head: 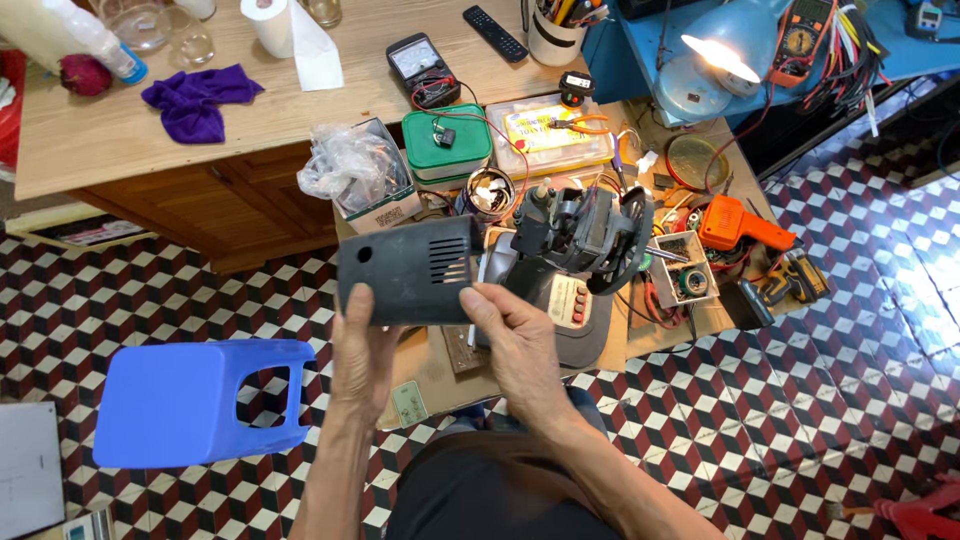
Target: The person repairs a small electrical appliance, likely a fan, by manipulating its internal components and wiring. They use a lighter to heat a wire, a cordless drill to rotate a part, and a screwdriver to adjust screws. The person then reassembles the appliance's casing.
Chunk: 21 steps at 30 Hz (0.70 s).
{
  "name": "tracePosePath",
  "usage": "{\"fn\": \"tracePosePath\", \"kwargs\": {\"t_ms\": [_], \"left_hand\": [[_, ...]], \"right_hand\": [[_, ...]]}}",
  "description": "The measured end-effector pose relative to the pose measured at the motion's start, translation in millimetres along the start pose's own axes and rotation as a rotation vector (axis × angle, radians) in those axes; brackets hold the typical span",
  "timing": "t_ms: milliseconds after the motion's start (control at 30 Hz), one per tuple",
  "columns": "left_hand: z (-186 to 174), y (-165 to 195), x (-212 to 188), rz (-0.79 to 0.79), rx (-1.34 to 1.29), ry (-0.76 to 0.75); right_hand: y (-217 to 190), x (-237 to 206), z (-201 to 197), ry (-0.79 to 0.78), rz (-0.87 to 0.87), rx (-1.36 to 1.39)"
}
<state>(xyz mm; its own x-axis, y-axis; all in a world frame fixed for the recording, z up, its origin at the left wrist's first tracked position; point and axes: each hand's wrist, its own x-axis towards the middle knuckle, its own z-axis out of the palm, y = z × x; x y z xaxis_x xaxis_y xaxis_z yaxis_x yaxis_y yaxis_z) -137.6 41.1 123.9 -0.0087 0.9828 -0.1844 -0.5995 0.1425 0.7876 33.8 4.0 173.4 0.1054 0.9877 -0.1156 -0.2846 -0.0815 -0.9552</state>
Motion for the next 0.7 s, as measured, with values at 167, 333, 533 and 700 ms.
{"fn": "tracePosePath", "kwargs": {"t_ms": [167, 333, 533, 700], "left_hand": [[12.0, -1.0, 10.9, 0.185, 0.239, 0.106], [-4.6, 12.6, 12.6, 0.667, 1.143, 0.086], [-24.3, 2.7, 14.0, 0.821, 1.321, -0.069], [-20.6, -7.4, 3.1, 0.844, 1.317, -0.060]], "right_hand": [[17.7, 18.3, -30.4, 0.092, 0.061, -0.458], [43.3, 25.7, -42.1, -0.031, 0.202, -0.473], [68.4, 22.5, -37.8, -0.046, 0.264, -0.444], [69.2, 19.1, -43.8, -0.086, 0.312, -0.453]]}}
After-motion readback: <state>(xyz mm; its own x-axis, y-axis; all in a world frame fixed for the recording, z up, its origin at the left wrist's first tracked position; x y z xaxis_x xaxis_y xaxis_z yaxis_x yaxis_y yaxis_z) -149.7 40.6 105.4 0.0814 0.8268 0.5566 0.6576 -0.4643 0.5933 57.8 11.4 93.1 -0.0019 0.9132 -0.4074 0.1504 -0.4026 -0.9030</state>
